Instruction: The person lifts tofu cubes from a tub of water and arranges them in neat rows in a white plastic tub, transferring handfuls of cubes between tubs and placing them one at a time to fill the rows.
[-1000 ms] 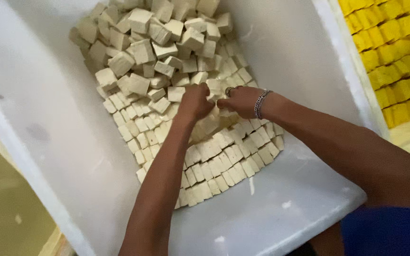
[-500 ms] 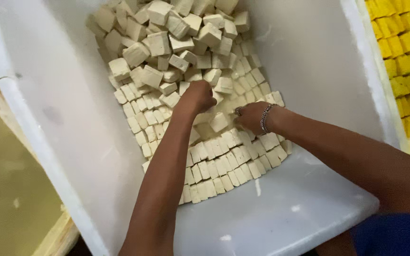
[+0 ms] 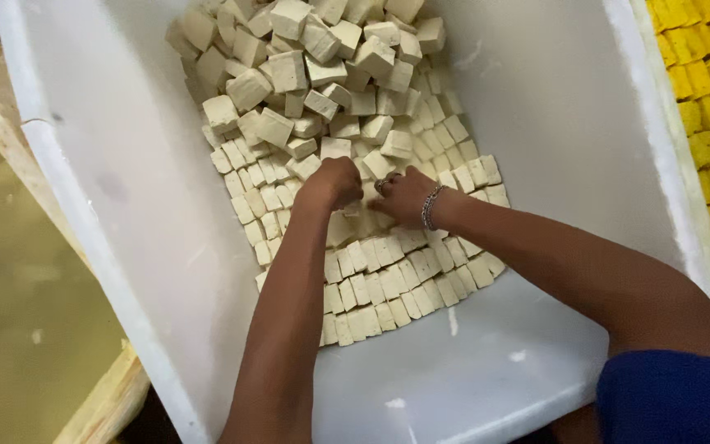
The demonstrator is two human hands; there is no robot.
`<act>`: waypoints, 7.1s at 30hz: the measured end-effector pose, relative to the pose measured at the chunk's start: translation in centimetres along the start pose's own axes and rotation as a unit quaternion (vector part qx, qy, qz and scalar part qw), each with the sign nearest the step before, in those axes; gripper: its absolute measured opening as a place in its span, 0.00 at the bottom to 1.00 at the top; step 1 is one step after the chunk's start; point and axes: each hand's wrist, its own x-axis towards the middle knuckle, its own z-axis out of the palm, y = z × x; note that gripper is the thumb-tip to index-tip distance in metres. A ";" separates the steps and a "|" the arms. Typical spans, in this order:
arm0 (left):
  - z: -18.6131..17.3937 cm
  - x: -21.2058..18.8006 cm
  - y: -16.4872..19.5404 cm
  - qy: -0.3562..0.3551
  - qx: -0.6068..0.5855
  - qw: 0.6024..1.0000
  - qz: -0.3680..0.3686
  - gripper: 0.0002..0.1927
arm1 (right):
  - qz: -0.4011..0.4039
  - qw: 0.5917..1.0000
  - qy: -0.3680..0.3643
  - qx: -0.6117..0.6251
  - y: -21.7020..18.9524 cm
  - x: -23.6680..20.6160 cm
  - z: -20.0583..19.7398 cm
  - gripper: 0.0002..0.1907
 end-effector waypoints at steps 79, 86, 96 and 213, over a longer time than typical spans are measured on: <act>-15.6 -6.9 4.2 0.160 0.006 0.975 0.154 0.23 | 0.154 0.891 0.267 0.334 7.4 1.6 1.1 0.21; -19.9 -14.8 -1.4 0.284 -0.005 0.945 0.165 0.18 | 0.213 0.888 0.276 0.299 1.9 4.4 0.9 0.26; -18.9 -12.5 -4.0 0.337 -0.091 0.903 0.251 0.14 | 0.012 0.896 0.251 0.367 1.6 3.7 -0.7 0.23; -18.4 -0.2 -4.6 0.216 -0.067 0.974 -0.001 0.26 | 0.126 0.789 0.565 0.207 10.6 14.1 -9.3 0.26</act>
